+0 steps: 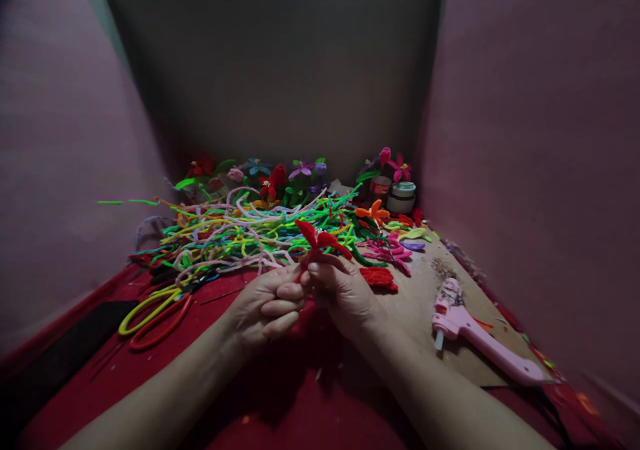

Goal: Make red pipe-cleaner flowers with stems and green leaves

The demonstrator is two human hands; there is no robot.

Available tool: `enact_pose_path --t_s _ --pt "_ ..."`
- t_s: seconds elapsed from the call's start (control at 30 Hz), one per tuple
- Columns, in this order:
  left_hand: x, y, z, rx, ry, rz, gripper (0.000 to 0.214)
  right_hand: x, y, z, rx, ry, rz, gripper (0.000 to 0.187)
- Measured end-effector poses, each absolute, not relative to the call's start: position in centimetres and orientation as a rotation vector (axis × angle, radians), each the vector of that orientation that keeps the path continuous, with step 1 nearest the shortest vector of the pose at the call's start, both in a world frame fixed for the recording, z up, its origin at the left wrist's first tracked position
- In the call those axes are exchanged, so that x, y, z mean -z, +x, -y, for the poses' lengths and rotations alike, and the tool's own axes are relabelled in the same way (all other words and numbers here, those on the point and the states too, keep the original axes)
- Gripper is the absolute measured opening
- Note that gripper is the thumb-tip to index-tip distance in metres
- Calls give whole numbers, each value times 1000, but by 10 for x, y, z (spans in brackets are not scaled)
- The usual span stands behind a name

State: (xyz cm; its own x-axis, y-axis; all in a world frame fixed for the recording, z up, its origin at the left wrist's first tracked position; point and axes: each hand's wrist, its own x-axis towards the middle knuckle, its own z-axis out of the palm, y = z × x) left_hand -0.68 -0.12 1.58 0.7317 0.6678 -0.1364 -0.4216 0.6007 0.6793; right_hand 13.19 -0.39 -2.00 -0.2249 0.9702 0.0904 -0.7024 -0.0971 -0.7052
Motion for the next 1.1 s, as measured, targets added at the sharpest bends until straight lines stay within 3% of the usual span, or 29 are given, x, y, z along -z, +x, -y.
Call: enact_pose_path --t_s 0.17,0.47,0.83,1.1 --pt "-18 -3 4 -731 926 -532 20 22 128 3 -1562 -517 730 11" --pt "-5 5 10 -1115 1850 -1170 22 15 124 6 -1432 -605 742 14" --pt "-21 2 4 -961 1348 -959 31 15 128 5 -1530 -674 907 21" --pt "-17 -3 1 -882 1208 -854 28 17 128 -1 -1503 -639 948 7"
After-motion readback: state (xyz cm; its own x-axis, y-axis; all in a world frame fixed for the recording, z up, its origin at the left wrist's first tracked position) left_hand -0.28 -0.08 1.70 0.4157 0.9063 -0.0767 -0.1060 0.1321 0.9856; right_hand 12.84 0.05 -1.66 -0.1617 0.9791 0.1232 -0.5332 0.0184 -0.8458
